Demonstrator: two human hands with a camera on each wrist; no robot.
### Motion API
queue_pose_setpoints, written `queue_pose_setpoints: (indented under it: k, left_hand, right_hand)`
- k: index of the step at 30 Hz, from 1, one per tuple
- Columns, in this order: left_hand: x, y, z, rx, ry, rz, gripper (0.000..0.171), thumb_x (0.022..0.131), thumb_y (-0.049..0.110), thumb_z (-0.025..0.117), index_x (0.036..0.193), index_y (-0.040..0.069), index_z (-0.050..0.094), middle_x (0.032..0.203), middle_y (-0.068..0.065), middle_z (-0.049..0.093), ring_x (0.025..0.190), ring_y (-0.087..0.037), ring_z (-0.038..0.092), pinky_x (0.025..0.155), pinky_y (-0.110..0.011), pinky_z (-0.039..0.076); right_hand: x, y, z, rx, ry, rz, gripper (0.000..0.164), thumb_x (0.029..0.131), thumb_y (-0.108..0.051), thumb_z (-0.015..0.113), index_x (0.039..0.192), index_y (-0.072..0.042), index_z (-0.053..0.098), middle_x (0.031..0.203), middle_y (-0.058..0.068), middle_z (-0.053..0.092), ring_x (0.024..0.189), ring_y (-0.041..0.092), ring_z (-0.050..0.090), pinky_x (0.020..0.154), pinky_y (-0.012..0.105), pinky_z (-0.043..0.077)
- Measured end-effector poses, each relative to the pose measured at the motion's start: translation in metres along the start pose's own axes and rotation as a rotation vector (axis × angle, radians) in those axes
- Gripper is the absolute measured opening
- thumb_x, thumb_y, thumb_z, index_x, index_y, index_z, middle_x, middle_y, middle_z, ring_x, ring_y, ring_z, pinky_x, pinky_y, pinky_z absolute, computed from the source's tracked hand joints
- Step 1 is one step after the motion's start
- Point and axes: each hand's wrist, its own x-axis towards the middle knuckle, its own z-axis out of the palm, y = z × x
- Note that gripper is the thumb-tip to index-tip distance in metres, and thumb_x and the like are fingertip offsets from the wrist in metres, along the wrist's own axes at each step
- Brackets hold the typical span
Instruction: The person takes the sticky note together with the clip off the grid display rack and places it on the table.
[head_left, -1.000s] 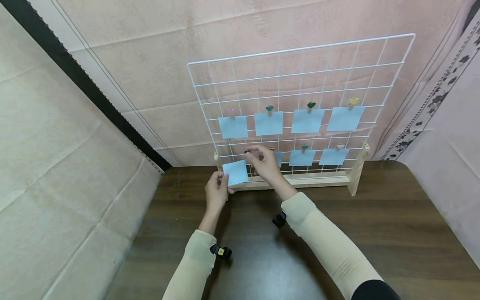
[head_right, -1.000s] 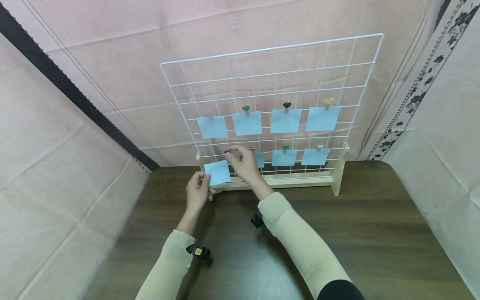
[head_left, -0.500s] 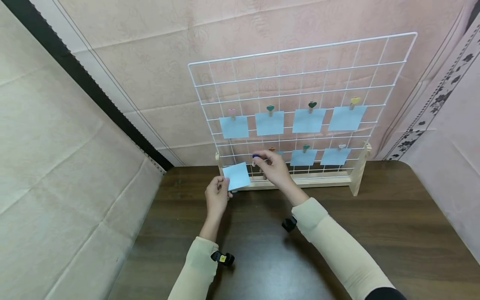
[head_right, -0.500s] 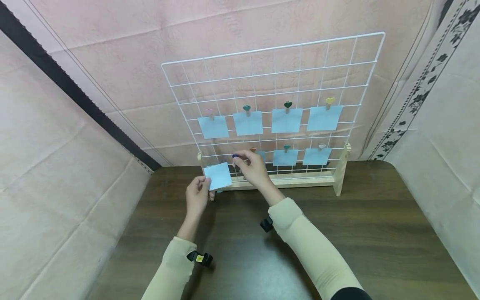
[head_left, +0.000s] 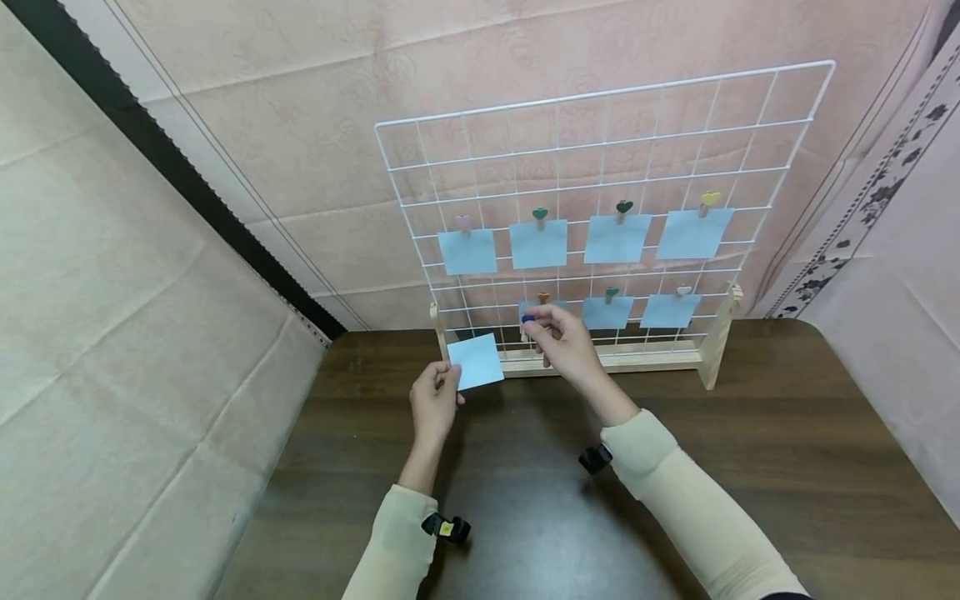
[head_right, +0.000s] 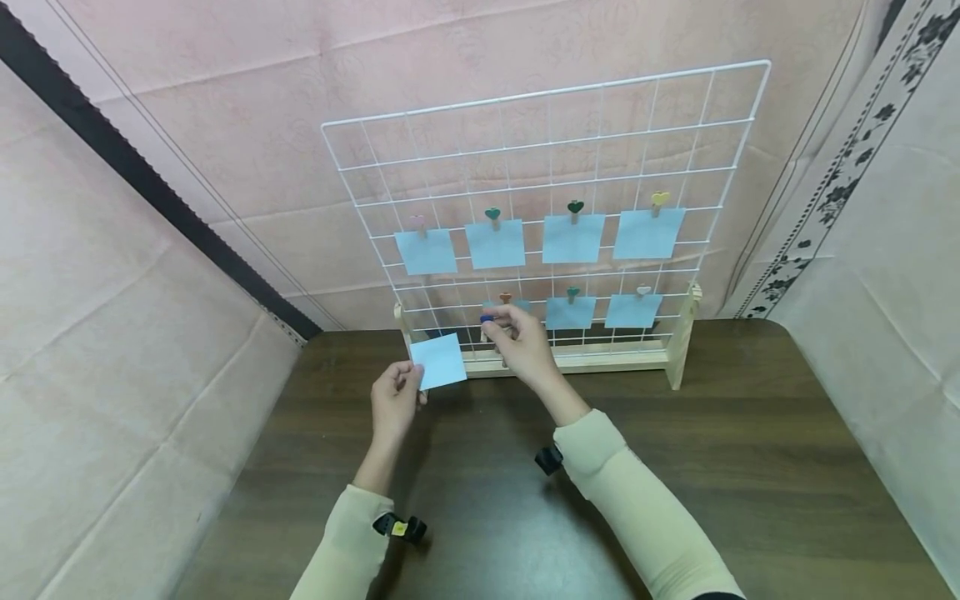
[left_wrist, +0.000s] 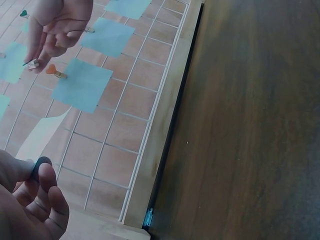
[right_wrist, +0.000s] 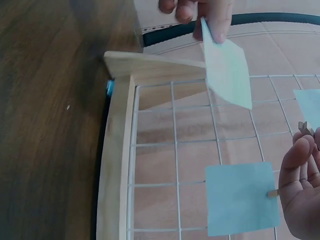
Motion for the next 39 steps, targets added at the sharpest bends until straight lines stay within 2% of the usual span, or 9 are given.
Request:
queue_pose_setpoints:
  k: [4, 8, 15, 23, 26, 32, 34, 39]
  left_hand:
    - [-0.004, 0.001, -0.001, 0.005, -0.004, 0.001, 0.021, 0.105, 0.018, 0.068, 0.108, -0.001, 0.073, 0.093, -0.014, 0.076, 0.059, -0.025, 0.065, 0.055, -0.022, 0.052]
    - [-0.009, 0.001, -0.002, -0.002, -0.003, 0.002, 0.02, 0.104, 0.017, 0.069, 0.107, -0.002, 0.073, 0.093, -0.014, 0.076, 0.057, -0.019, 0.063, 0.054, -0.021, 0.052]
    - [-0.016, -0.005, -0.007, 0.001, 0.001, -0.007, 0.019, 0.103, 0.016, 0.07, 0.107, -0.003, 0.074, 0.093, -0.015, 0.076, 0.056, -0.013, 0.061, 0.055, -0.021, 0.052]
    - [-0.023, -0.014, -0.016, 0.017, 0.011, 0.0, 0.017, 0.103, 0.015, 0.071, 0.105, -0.002, 0.075, 0.09, -0.015, 0.076, 0.058, -0.026, 0.065, 0.054, -0.021, 0.05]
    - [-0.025, -0.018, -0.019, 0.025, 0.008, 0.0, 0.017, 0.103, 0.014, 0.071, 0.105, -0.003, 0.075, 0.089, -0.015, 0.076, 0.057, -0.026, 0.065, 0.053, -0.022, 0.05]
    - [-0.029, -0.024, -0.024, 0.045, -0.008, -0.02, 0.018, 0.103, 0.015, 0.071, 0.107, -0.002, 0.075, 0.091, -0.013, 0.076, 0.056, -0.016, 0.062, 0.055, -0.023, 0.051]
    - [-0.031, -0.027, -0.026, 0.048, -0.012, -0.025, 0.017, 0.103, 0.014, 0.071, 0.108, -0.002, 0.075, 0.091, -0.014, 0.076, 0.056, -0.017, 0.062, 0.055, -0.023, 0.051]
    - [-0.033, -0.031, -0.029, 0.066, -0.026, -0.033, 0.018, 0.103, 0.013, 0.069, 0.109, -0.003, 0.075, 0.092, -0.015, 0.076, 0.058, -0.022, 0.064, 0.055, -0.024, 0.051]
  right_hand:
    - [-0.006, 0.004, -0.003, -0.03, 0.008, -0.015, 0.032, 0.108, -0.015, 0.063, 0.133, 0.005, 0.064, 0.103, 0.021, 0.068, 0.068, 0.014, 0.057, 0.052, 0.027, 0.05]
    - [-0.013, 0.009, -0.005, -0.046, 0.009, -0.009, 0.031, 0.108, -0.013, 0.063, 0.132, 0.007, 0.064, 0.103, 0.022, 0.068, 0.067, 0.013, 0.057, 0.052, 0.027, 0.05]
    - [-0.03, 0.017, -0.013, -0.073, 0.01, 0.04, 0.028, 0.108, -0.016, 0.063, 0.13, 0.001, 0.067, 0.106, 0.023, 0.069, 0.069, 0.016, 0.059, 0.054, 0.029, 0.052]
    - [-0.048, 0.024, -0.028, -0.109, 0.028, 0.083, 0.029, 0.108, -0.018, 0.064, 0.131, 0.001, 0.067, 0.106, 0.022, 0.07, 0.073, 0.017, 0.06, 0.056, 0.03, 0.054]
    - [-0.055, 0.029, -0.034, -0.106, 0.052, 0.101, 0.029, 0.107, -0.018, 0.064, 0.129, 0.001, 0.067, 0.105, 0.022, 0.069, 0.072, 0.019, 0.061, 0.057, 0.03, 0.055]
    - [-0.068, 0.044, -0.044, -0.082, 0.119, 0.149, 0.028, 0.107, -0.015, 0.064, 0.128, 0.004, 0.067, 0.1, 0.017, 0.069, 0.07, 0.021, 0.061, 0.056, 0.027, 0.054]
    - [-0.071, 0.049, -0.047, -0.075, 0.134, 0.158, 0.028, 0.107, -0.012, 0.064, 0.127, 0.006, 0.067, 0.099, 0.016, 0.069, 0.071, 0.021, 0.061, 0.056, 0.026, 0.055]
    - [-0.08, 0.057, -0.053, -0.071, 0.169, 0.169, 0.028, 0.106, -0.011, 0.065, 0.127, 0.008, 0.066, 0.099, 0.019, 0.07, 0.07, 0.014, 0.06, 0.055, 0.025, 0.055]
